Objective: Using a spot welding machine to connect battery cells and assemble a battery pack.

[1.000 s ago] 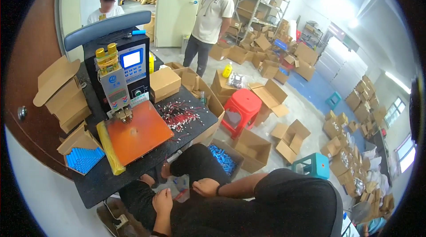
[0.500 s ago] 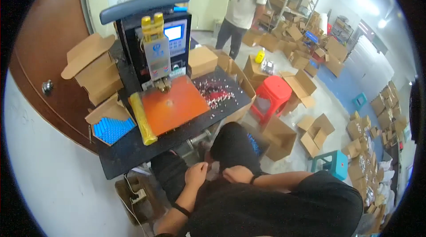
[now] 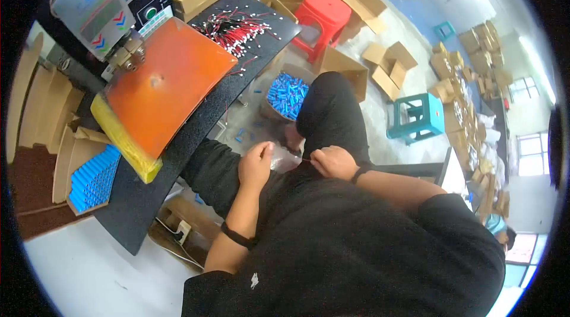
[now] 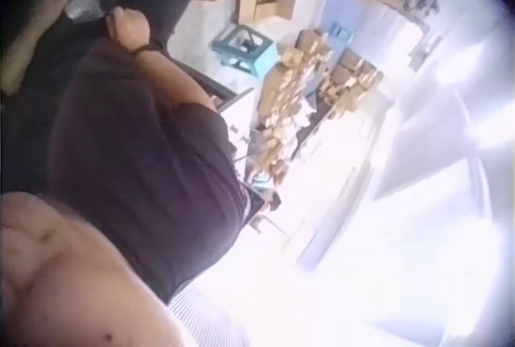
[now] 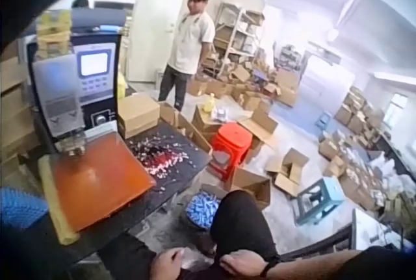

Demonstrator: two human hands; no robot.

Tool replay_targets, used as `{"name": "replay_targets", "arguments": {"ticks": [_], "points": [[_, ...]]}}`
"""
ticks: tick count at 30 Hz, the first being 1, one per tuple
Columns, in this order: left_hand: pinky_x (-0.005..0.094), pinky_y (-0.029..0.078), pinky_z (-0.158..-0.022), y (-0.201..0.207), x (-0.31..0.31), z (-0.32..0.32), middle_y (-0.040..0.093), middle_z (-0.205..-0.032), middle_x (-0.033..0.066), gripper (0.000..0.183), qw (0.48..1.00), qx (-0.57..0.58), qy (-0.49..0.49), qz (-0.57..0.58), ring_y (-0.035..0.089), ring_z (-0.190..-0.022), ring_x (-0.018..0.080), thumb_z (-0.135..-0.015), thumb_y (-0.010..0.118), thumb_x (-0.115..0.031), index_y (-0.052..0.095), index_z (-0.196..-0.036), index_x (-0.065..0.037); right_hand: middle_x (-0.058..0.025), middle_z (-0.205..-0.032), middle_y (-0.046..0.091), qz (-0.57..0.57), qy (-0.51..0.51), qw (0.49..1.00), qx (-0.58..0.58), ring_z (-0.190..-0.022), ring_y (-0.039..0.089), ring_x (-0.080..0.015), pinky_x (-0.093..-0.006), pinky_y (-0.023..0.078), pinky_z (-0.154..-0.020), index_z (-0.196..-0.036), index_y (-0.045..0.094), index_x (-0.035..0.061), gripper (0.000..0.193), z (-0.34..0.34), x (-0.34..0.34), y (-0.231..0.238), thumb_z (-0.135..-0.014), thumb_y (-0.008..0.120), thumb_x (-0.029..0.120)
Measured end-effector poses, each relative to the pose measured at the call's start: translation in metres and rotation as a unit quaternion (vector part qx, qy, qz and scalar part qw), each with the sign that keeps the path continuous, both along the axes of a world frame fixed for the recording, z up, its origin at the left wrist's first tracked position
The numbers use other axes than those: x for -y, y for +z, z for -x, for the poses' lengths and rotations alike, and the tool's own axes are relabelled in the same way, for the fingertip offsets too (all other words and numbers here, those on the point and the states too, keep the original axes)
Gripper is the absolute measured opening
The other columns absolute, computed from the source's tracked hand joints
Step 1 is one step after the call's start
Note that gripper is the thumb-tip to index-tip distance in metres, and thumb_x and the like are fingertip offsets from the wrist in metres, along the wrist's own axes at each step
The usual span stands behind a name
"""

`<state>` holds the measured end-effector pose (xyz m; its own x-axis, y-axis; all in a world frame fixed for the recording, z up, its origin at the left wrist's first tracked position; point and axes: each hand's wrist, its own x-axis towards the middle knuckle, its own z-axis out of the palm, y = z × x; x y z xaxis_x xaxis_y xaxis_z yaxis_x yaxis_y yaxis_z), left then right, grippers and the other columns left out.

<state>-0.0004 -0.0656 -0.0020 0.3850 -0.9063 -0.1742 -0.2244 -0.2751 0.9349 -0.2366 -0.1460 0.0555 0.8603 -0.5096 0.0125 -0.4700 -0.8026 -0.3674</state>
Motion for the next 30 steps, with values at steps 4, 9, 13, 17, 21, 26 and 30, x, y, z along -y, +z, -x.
{"name": "replay_targets", "arguments": {"ticks": [4,9,13,17,21,26,30], "points": [[0.0343,0.050,-0.075,0.004,0.007,0.000,0.069,-0.090,0.0127,0.029,0.999,-0.043,-0.030,0.016,0.066,-0.085,0.0253,-0.093,0.057,-0.029,0.068,-0.102,-0.003,-0.0134,-0.069,0.059,0.013,-0.037,0.997,-0.063,-0.067,0.059,-0.0341,-0.0464,0.046,-0.062,-0.088,0.054,0.0075,0.015,0.004,-0.005,0.006,-0.088,0.058,0.022],[0.0322,0.049,-0.073,-0.023,-0.001,0.003,0.070,-0.087,0.0101,0.028,0.997,-0.031,-0.032,0.064,0.066,-0.080,0.0190,-0.094,0.057,-0.027,0.067,-0.106,-0.003,-0.0185,-0.078,0.062,-0.039,-0.116,0.980,-0.154,-0.075,0.061,-0.0384,-0.0495,0.046,-0.066,-0.091,0.055,0.0075,0.021,0.018,-0.011,-0.018,-0.090,0.055,0.028],[0.0304,0.049,-0.069,0.002,-0.003,0.000,0.070,-0.082,0.0093,0.027,0.996,-0.060,-0.013,0.063,0.065,-0.075,0.0168,-0.093,0.058,-0.025,0.068,-0.103,-0.002,-0.0192,-0.077,0.062,-0.080,-0.078,0.984,-0.139,-0.077,0.060,-0.0405,-0.0512,0.046,-0.067,-0.092,0.055,0.0065,0.022,0.013,-0.005,-0.015,-0.091,0.054,0.029],[0.0347,0.050,-0.076,-0.005,0.001,-0.006,0.070,-0.087,0.0101,0.028,0.994,-0.085,-0.003,0.071,0.067,-0.085,0.0252,-0.091,0.056,-0.028,0.068,-0.105,-0.006,-0.0202,-0.081,0.062,-0.085,-0.044,0.982,-0.163,-0.080,0.060,-0.0407,-0.0522,0.045,-0.068,-0.094,0.054,0.0064,0.022,0.008,0.006,-0.029,-0.091,0.053,0.029],[0.0328,0.050,-0.073,0.000,0.002,-0.010,0.069,-0.084,0.0096,0.028,0.993,-0.099,0.007,0.066,0.066,-0.080,0.0220,-0.091,0.057,-0.026,0.067,-0.105,-0.004,-0.0163,-0.070,0.055,-0.087,-0.016,0.990,-0.111,-0.071,0.057,-0.0386,-0.0486,0.041,-0.061,-0.095,0.048,0.0046,0.018,0.009,0.014,-0.028,-0.088,0.054,0.021],[0.0314,0.049,-0.072,-0.002,-0.001,-0.003,0.069,-0.084,0.0090,0.027,0.987,-0.130,0.006,0.092,0.066,-0.080,0.0200,-0.091,0.058,-0.025,0.066,-0.104,-0.003,-0.0155,-0.072,0.057,-0.114,-0.017,0.988,-0.099,-0.075,0.059,-0.0370,-0.0471,0.042,-0.063,-0.094,0.049,0.0051,0.016,0.021,0.004,-0.026,-0.088,0.053,0.020],[0.0330,0.049,-0.073,0.007,-0.007,-0.001,0.069,-0.086,0.0094,0.028,0.995,-0.083,-0.015,0.045,0.066,-0.080,0.0215,-0.092,0.057,-0.029,0.067,-0.105,-0.005,-0.0181,-0.077,0.059,-0.089,-0.054,0.989,-0.100,-0.077,0.059,-0.0395,-0.0496,0.044,-0.066,-0.093,0.050,0.0049,0.018,0.021,-0.011,-0.017,-0.091,0.051,0.022]]}}
